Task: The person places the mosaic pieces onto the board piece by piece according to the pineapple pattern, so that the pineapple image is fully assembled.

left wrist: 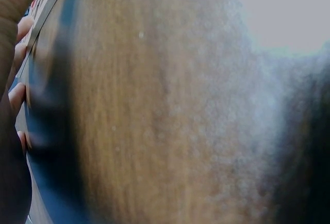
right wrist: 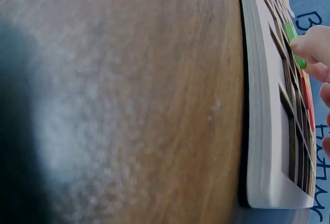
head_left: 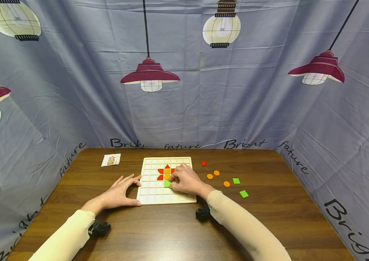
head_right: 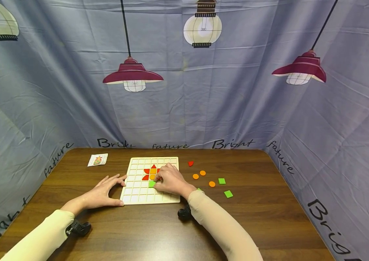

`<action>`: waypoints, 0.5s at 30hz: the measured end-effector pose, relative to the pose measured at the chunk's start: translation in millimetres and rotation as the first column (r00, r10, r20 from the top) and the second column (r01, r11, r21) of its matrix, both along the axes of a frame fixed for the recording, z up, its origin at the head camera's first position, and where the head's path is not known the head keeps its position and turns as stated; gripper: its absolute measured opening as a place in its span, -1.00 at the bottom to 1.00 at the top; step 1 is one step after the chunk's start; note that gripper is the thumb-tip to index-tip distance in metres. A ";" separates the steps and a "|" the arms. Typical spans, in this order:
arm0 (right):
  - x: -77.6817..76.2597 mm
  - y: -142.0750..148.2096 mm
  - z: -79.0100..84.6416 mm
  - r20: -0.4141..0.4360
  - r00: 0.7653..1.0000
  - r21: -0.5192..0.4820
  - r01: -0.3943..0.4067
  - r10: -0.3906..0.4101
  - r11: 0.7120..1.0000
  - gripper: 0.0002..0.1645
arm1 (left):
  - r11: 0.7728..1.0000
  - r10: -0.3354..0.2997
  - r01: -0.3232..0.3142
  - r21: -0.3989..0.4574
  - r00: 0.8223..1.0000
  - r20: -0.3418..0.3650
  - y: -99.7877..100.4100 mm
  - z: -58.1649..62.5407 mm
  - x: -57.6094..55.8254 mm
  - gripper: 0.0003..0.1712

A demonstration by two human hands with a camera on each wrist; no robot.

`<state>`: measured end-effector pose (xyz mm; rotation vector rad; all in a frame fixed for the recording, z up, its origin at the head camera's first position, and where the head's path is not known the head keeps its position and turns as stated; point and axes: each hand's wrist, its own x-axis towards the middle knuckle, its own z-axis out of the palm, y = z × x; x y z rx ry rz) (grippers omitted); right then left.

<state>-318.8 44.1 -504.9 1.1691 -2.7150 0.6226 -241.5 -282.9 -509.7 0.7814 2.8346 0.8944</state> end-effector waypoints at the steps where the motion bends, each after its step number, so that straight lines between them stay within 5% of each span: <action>1: 0.2 -0.4 -0.1 -0.002 1.000 -0.001 0.004 -0.004 1.000 -0.84 | 1.000 0.000 0.000 0.000 1.000 -0.001 0.0 0.0 0.0 -0.24; 15: -0.9 -1.9 -1.3 0.015 0.999 -0.002 0.040 -0.040 0.999 -0.84 | 1.000 0.000 0.000 0.004 1.000 0.000 0.7 -0.4 -0.1 -0.26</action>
